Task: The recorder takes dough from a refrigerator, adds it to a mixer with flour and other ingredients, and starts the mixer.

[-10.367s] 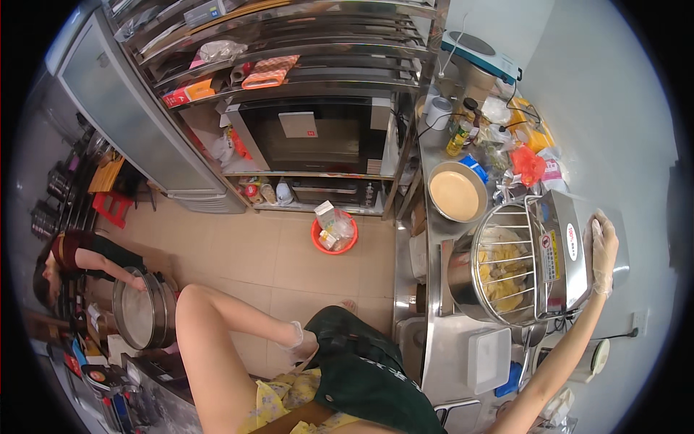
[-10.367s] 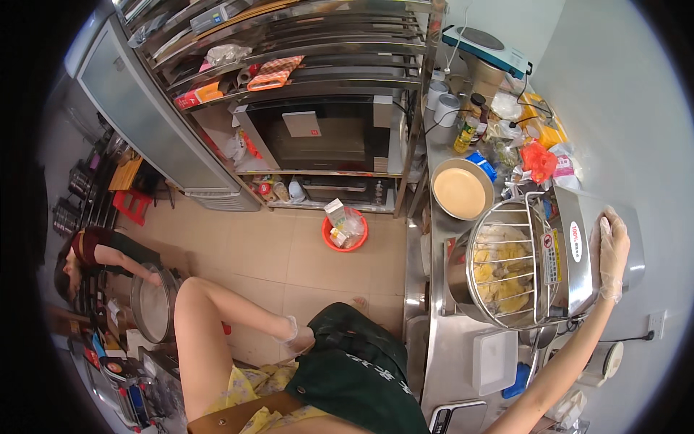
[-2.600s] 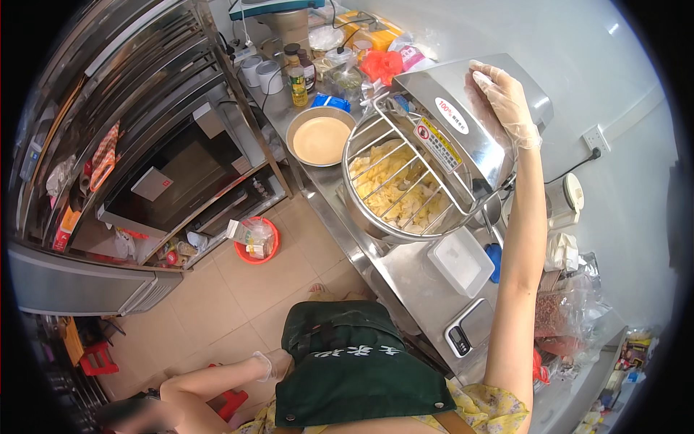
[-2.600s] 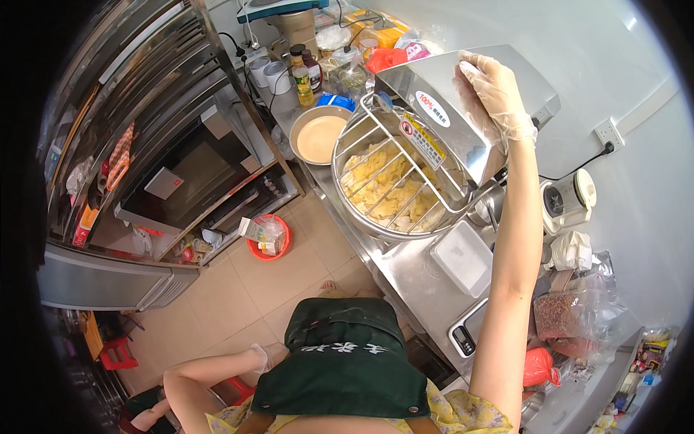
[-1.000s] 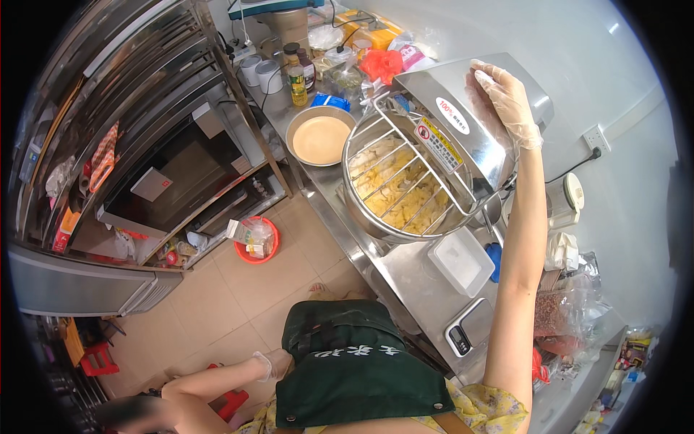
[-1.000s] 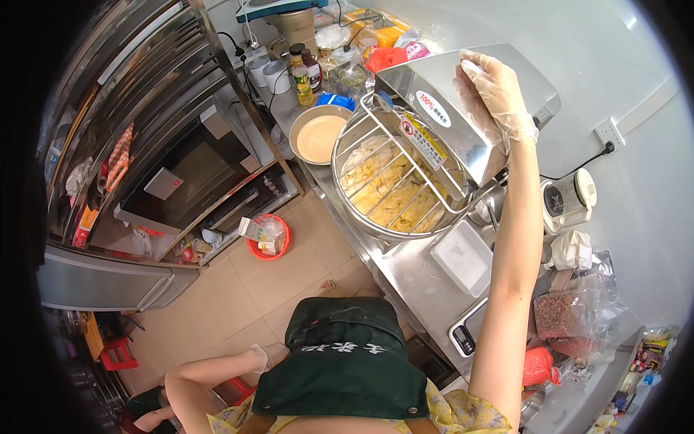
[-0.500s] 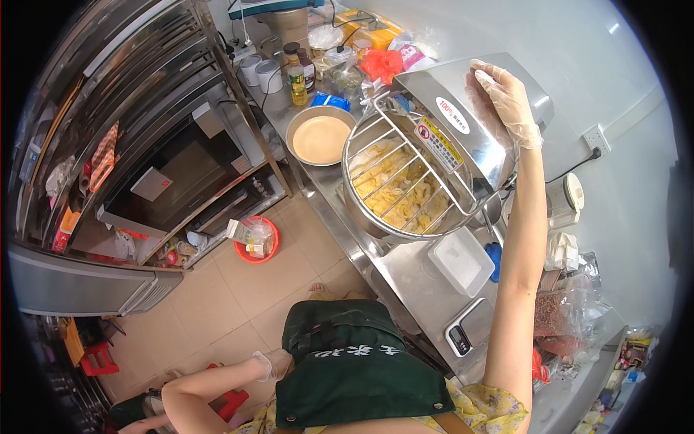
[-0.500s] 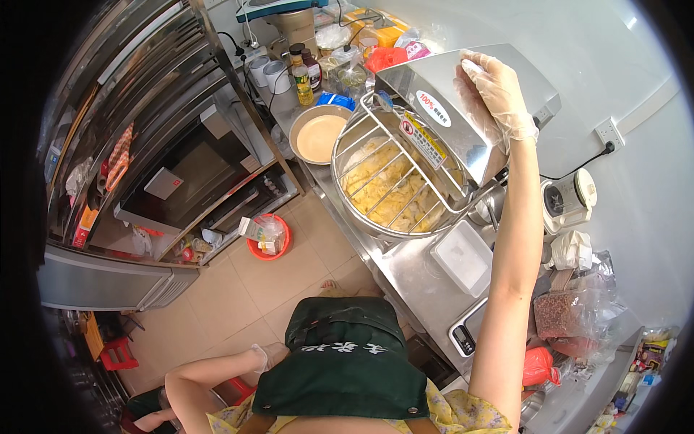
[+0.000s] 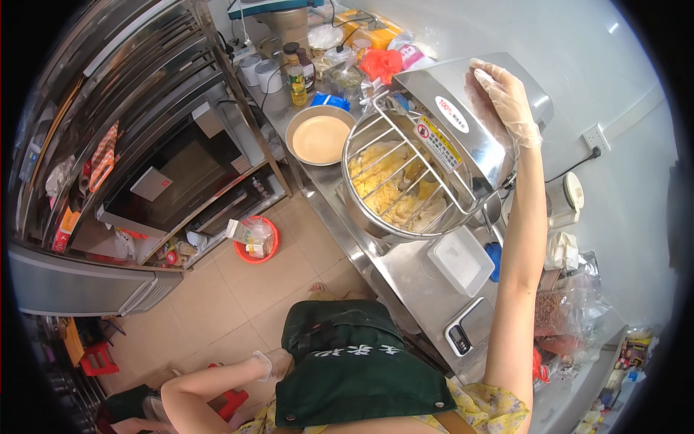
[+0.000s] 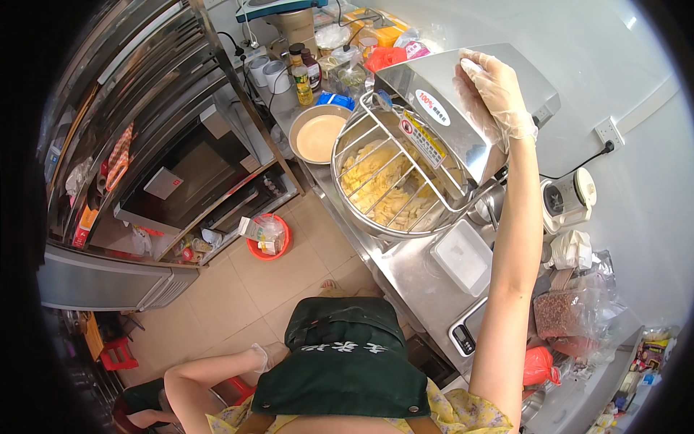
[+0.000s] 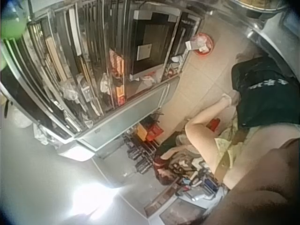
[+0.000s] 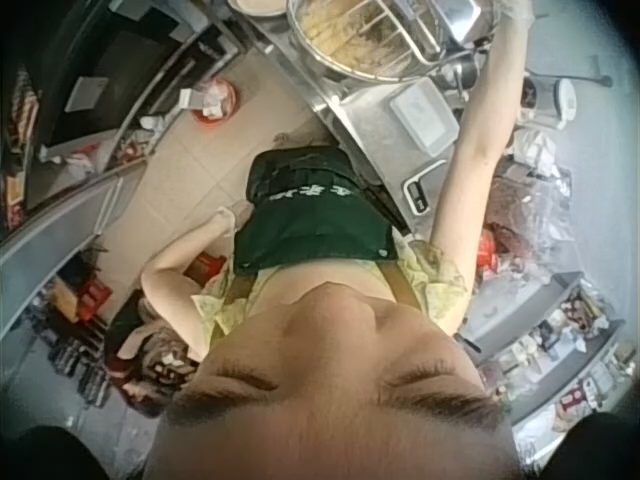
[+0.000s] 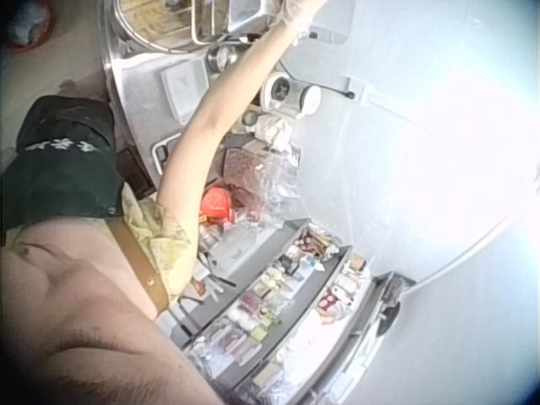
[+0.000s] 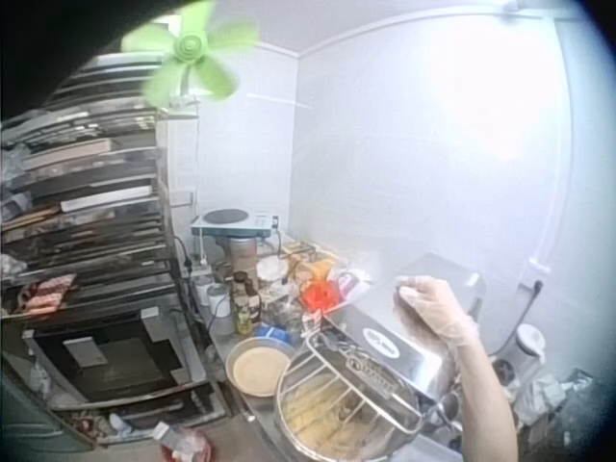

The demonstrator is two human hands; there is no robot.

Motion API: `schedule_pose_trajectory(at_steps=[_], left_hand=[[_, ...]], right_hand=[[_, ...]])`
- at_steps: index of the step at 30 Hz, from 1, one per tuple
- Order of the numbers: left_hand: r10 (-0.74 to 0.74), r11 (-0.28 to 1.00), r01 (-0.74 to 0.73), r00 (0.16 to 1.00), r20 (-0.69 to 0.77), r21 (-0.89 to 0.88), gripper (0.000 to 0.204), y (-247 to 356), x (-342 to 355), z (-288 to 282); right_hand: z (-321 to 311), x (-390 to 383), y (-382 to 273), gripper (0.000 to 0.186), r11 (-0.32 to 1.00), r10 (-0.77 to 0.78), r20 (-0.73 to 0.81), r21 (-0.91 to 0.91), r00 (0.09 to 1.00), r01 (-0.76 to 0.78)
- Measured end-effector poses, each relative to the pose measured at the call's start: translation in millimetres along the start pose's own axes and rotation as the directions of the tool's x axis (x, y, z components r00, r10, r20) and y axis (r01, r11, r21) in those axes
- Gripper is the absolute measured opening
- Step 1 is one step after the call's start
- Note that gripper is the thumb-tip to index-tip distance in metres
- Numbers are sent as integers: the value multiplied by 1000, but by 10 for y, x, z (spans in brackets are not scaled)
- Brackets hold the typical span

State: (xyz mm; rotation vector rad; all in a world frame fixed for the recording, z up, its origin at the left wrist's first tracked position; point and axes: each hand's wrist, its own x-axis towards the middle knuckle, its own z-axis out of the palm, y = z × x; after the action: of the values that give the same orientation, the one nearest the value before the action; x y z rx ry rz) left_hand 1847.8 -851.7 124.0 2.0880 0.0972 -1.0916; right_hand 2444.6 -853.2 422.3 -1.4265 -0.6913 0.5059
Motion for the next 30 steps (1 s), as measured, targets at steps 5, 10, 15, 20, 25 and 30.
schedule_pose_trajectory(at_steps=[5,10,15,20,25,30], left_hand=[[1,1000,-1,1000,26,-14,17,31,-24,-53],[-6,1000,6,1000,7,8,21,44,-32,-68],[13,1000,-14,1000,6,23,23,51,-44,-80],[14,1000,-14,1000,5,18,22,-9,-16,-7],[22,1000,-22,1000,-18,15,17,-77,27,63],[29,1000,-29,999,-21,-4,16,-88,25,78]], right_hand=[[-9,-1,4,27,1000,3,16,-13,1000,-3],[-10,8,11,27,1000,7,13,-5,1000,-7],[-12,1,6,27,1000,5,14,13,1000,-5],[6,5,13,27,1000,2,17,-5,1000,-2],[0,-8,8,30,1000,-12,-9,4,1000,12],[31,-16,3,28,998,17,-18,68,1000,-16]])
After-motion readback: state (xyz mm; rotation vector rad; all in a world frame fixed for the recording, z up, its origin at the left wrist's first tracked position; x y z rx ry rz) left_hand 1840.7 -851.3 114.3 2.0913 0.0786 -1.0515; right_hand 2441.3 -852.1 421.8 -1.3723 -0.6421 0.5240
